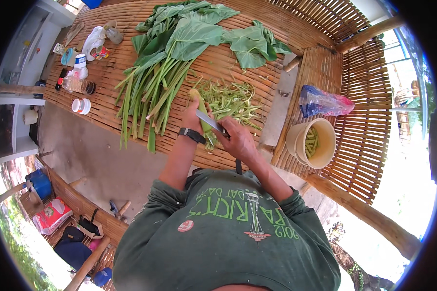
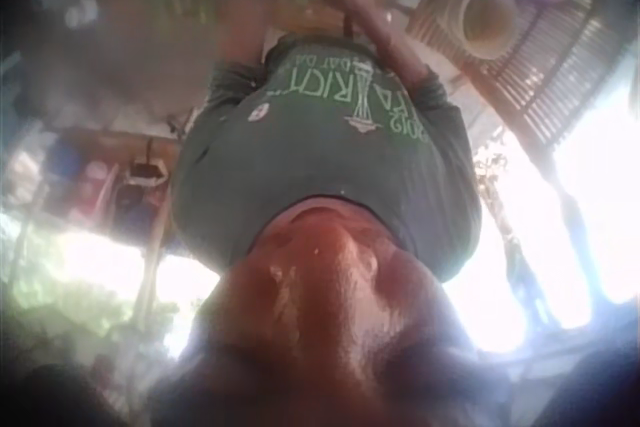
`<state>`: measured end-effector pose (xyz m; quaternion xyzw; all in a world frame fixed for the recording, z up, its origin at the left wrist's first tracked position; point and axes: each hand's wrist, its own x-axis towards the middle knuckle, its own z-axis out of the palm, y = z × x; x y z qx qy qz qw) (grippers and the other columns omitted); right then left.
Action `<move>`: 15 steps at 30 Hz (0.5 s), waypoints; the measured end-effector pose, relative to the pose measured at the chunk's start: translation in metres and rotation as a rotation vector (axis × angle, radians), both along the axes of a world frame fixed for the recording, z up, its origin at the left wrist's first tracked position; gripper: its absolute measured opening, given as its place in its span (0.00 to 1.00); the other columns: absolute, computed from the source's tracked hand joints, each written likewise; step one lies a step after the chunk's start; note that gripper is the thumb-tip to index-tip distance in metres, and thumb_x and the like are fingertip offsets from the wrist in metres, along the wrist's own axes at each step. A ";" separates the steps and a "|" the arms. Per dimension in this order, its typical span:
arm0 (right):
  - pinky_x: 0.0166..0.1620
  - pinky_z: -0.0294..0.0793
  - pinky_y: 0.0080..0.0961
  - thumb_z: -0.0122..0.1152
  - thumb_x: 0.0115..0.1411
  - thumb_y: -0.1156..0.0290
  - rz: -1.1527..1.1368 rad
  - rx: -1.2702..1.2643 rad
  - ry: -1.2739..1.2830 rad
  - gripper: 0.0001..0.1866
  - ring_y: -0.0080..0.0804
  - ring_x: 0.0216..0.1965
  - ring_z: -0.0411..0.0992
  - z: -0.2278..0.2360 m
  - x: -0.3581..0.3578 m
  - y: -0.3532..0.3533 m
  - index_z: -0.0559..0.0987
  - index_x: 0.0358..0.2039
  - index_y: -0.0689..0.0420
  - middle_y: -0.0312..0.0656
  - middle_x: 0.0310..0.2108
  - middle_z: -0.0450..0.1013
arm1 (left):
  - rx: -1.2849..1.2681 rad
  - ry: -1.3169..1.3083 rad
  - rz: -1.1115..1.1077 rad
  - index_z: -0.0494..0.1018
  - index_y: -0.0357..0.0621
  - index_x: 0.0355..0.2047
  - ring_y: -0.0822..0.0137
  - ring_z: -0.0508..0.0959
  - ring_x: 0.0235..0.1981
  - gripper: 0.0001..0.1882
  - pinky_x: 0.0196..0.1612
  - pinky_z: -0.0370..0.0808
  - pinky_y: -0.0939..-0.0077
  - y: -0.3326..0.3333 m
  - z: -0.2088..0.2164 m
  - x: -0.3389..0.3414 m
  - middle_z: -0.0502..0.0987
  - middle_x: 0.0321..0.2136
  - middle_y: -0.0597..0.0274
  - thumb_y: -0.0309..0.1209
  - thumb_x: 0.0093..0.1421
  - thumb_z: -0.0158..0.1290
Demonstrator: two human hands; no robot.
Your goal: The person peels long green vegetable stems using a knife, removing thin strips of outer skin and placing the peeled stems into a white bucket. The person repeatedly picks up stems, peels them, and deposits the peeled pieces into the bucket.
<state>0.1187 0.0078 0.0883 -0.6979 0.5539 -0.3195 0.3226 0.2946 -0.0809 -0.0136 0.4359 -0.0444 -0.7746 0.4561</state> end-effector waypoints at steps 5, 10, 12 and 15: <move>0.33 0.75 0.39 0.67 0.67 0.63 -0.030 0.156 -0.235 0.12 0.43 0.26 0.76 0.002 -0.006 -0.001 0.81 0.43 0.59 0.46 0.33 0.78 | -0.015 -0.116 -0.166 0.70 0.43 0.43 0.64 0.77 0.25 0.19 0.27 0.76 0.68 0.011 0.007 -0.004 0.75 0.28 0.59 0.47 0.77 0.46; 0.26 0.65 0.28 0.64 0.71 0.59 -0.359 0.214 -0.275 0.15 0.22 0.22 0.66 -0.007 -0.064 -0.036 0.82 0.44 0.59 0.37 0.21 0.71 | -0.036 -0.078 -0.361 0.71 0.42 0.42 0.67 0.76 0.26 0.19 0.26 0.76 0.72 0.021 0.015 0.018 0.74 0.30 0.61 0.47 0.78 0.46; 0.25 0.62 0.25 0.63 0.73 0.60 -0.584 0.102 -0.190 0.14 0.19 0.22 0.62 0.026 -0.084 -0.054 0.82 0.45 0.59 0.33 0.20 0.69 | -0.006 -0.025 -0.310 0.71 0.42 0.42 0.67 0.76 0.26 0.21 0.26 0.75 0.73 0.026 -0.009 0.039 0.74 0.29 0.62 0.49 0.78 0.46; 0.28 0.62 0.20 0.65 0.71 0.64 -0.584 0.024 -0.207 0.13 0.16 0.24 0.61 0.037 -0.114 -0.065 0.83 0.48 0.61 0.26 0.24 0.71 | 0.065 0.019 -0.297 0.72 0.40 0.42 0.66 0.75 0.25 0.24 0.26 0.74 0.70 0.024 -0.019 0.066 0.76 0.27 0.59 0.50 0.79 0.41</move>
